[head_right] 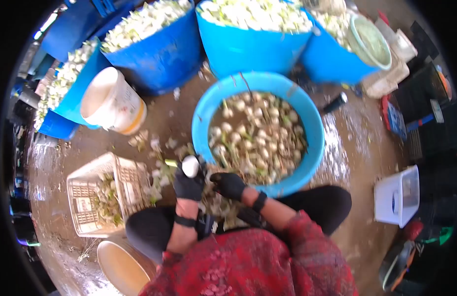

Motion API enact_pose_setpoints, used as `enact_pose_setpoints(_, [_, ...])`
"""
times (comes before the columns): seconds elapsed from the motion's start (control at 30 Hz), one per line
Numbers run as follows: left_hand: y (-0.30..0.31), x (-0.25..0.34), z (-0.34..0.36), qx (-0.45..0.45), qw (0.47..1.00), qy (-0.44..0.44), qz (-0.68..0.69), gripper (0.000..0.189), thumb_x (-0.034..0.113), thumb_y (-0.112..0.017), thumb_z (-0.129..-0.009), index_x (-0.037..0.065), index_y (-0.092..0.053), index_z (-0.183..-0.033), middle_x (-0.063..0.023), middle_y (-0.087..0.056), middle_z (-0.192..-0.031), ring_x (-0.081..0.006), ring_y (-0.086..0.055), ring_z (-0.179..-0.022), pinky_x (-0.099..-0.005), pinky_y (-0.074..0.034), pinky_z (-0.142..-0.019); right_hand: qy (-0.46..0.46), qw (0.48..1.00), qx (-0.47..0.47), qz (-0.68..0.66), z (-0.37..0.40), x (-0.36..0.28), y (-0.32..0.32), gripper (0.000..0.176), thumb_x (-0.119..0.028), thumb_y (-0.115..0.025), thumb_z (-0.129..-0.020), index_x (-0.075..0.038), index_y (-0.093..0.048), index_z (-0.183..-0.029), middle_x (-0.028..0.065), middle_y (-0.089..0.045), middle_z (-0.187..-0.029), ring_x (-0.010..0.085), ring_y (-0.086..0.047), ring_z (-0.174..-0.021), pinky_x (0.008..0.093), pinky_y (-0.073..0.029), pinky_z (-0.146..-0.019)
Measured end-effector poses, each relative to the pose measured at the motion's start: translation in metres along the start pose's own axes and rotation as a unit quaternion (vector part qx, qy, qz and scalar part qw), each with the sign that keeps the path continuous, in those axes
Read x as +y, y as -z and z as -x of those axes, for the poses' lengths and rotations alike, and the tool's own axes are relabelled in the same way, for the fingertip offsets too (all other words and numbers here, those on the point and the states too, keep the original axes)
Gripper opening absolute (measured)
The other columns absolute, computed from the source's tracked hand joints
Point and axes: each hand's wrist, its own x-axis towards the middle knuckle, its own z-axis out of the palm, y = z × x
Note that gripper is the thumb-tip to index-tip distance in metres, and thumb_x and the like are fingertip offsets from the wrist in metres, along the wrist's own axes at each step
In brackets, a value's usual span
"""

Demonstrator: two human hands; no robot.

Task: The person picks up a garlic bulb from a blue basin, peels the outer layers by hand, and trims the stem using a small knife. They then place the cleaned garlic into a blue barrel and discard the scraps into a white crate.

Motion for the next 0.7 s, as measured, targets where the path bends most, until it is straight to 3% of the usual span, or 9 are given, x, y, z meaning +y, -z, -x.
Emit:
enact_pose_setpoints(0.1, [-0.003, -0.009, 0.000, 0.022, 0.966, -0.088, -0.240, 0.018, 0.009, -0.058, -0.077, 0.001, -0.058, -0.093, -0.0063, -0.061, -0.083, -0.0127, -0.056, -0.072, -0.0266, -0.046, -0.063, -0.001, 0.945, 0.199, -0.261, -0.015, -0.012, 0.024, 0.039, -0.018, -0.067, -0.069, -0.002, -0.053, -0.103, 0.0108, -0.060, -0.083, 0.0176, -0.058, -0.074, 0.0293, -0.046, -0.068])
enact_pose_setpoints(0.17, [-0.002, -0.021, 0.001, -0.037, 0.833, -0.177, -0.524, 0.027, 0.006, -0.067, -0.066, -0.002, -0.059, -0.090, -0.0069, -0.062, -0.078, -0.0128, -0.056, -0.069, -0.0272, -0.046, -0.065, 0.044, 0.947, 0.176, -0.265, -0.026, -0.017, 0.041, 0.036, -0.018, -0.069, -0.069, -0.002, -0.055, -0.098, 0.0097, -0.059, -0.076, 0.0137, -0.056, -0.069, 0.0284, -0.046, -0.063])
enact_pose_setpoints(0.27, [-0.013, -0.018, 0.006, -0.041, 0.880, -0.096, -0.463, 0.033, 0.011, -0.070, -0.062, -0.002, -0.060, -0.090, -0.0093, -0.063, -0.078, -0.0141, -0.058, -0.070, -0.0273, -0.046, -0.066, -0.085, 0.973, 0.063, -0.204, -0.034, 0.001, 0.046, 0.020, -0.012, -0.064, -0.071, 0.000, -0.057, -0.085, 0.0062, -0.057, -0.069, 0.0088, -0.050, -0.064, 0.0267, -0.043, -0.060])
enact_pose_setpoints(0.4, [-0.002, -0.023, -0.001, -0.031, 0.850, -0.100, -0.517, 0.036, 0.017, -0.068, -0.066, 0.000, -0.059, -0.096, -0.0056, -0.061, -0.078, -0.0130, -0.058, -0.069, -0.0251, -0.047, -0.059, 0.073, 0.995, 0.054, 0.030, -0.049, 0.011, 0.062, 0.024, -0.027, -0.059, -0.070, -0.005, -0.055, -0.061, 0.0152, -0.049, -0.052, 0.0297, -0.050, -0.049, 0.0378, -0.037, -0.045])
enact_pose_setpoints(0.53, [-0.005, -0.021, -0.005, -0.009, 0.929, -0.001, -0.371, 0.041, 0.019, -0.064, -0.071, 0.002, -0.053, -0.107, -0.0045, -0.060, -0.080, -0.0115, -0.056, -0.063, -0.0233, -0.044, -0.049, 0.065, 0.971, 0.217, -0.083, -0.106, 0.053, 0.102, 0.011, -0.020, -0.054, -0.071, -0.009, -0.056, -0.068, 0.0110, -0.055, -0.061, 0.0288, -0.053, -0.057, 0.0404, -0.041, -0.055])
enact_pose_setpoints(0.57, [-0.004, -0.022, -0.004, -0.008, 0.939, -0.004, -0.345, 0.041, 0.019, -0.065, -0.072, -0.001, -0.053, -0.105, -0.0055, -0.060, -0.081, -0.0117, -0.056, -0.065, -0.0238, -0.045, -0.052, 0.172, 0.887, 0.247, 0.352, -0.117, 0.050, 0.150, 0.008, -0.015, -0.053, -0.072, -0.008, -0.056, -0.074, 0.0110, -0.057, -0.067, 0.0285, -0.055, -0.059, 0.0413, -0.041, -0.057])
enact_pose_setpoints(0.6, [-0.003, -0.023, -0.002, -0.004, 0.948, -0.004, -0.320, 0.041, 0.019, -0.065, -0.072, -0.005, -0.054, -0.104, -0.0066, -0.061, -0.082, -0.0120, -0.056, -0.067, -0.0244, -0.045, -0.056, 0.197, 0.814, 0.491, 0.240, -0.141, 0.030, 0.182, 0.007, -0.013, -0.053, -0.071, -0.009, -0.056, -0.076, 0.0104, -0.058, -0.069, 0.0277, -0.054, -0.058, 0.0384, -0.041, -0.055])
enact_pose_setpoints(0.63, [-0.015, -0.016, 0.003, 0.007, 0.937, 0.014, -0.349, 0.037, 0.018, -0.062, -0.075, -0.005, -0.054, -0.102, -0.0050, -0.060, -0.077, -0.0099, -0.055, -0.064, -0.0232, -0.044, -0.053, 0.109, 0.922, 0.361, -0.080, -0.163, 0.079, 0.210, 0.008, -0.012, -0.049, -0.076, -0.009, -0.057, -0.076, 0.0099, -0.057, -0.066, 0.0246, -0.054, -0.058, 0.0351, -0.041, -0.052])
enact_pose_setpoints(0.7, [-0.019, -0.016, 0.002, 0.005, 0.927, 0.004, -0.376, 0.031, 0.017, -0.061, -0.076, -0.004, -0.057, -0.098, -0.0041, -0.060, -0.071, -0.0077, -0.054, -0.059, -0.0234, -0.043, -0.051, 0.213, 0.854, 0.439, 0.183, -0.149, 0.021, 0.259, 0.015, -0.010, -0.045, -0.082, -0.004, -0.055, -0.072, 0.0093, -0.053, -0.058, 0.0173, -0.049, -0.047, 0.0286, -0.037, -0.044])
